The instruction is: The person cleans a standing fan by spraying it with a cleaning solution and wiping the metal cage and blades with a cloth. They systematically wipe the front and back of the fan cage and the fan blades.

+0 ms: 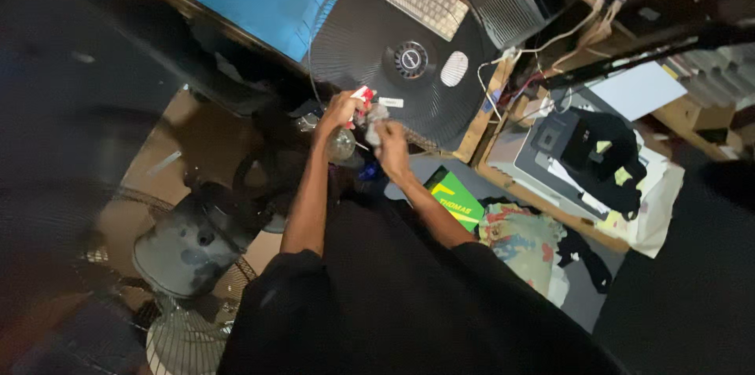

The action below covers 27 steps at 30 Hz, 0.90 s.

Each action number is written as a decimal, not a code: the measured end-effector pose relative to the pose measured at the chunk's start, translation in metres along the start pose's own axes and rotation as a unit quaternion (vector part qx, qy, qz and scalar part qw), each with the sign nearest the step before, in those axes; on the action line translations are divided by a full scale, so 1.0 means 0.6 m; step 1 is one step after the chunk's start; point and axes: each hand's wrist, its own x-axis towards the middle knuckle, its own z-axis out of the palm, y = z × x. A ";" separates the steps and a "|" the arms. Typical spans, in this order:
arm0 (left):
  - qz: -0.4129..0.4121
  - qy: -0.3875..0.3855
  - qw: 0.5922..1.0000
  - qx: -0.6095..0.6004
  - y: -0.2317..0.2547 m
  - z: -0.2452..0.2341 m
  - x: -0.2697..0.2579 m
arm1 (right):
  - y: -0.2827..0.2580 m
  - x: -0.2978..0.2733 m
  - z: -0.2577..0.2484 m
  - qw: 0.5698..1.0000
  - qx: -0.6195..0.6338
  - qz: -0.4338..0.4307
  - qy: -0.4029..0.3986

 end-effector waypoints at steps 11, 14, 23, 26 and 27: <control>-0.053 0.031 0.998 0.026 -0.061 0.014 0.044 | -0.009 -0.076 -0.017 0.985 0.092 -0.019 -0.143; 0.040 0.034 0.991 0.124 -0.080 0.015 0.067 | 0.013 -0.040 -0.056 0.996 0.055 -0.027 0.071; 0.027 0.056 0.995 0.082 -0.078 0.028 0.048 | 0.083 -0.147 -0.043 0.990 0.008 0.050 -0.133; 0.034 0.041 0.990 0.132 -0.078 0.021 0.047 | 0.092 -0.172 -0.045 0.991 0.055 0.019 -0.119; 0.042 0.035 0.987 0.152 -0.074 0.022 0.050 | 0.090 -0.175 -0.058 0.993 0.066 0.042 -0.086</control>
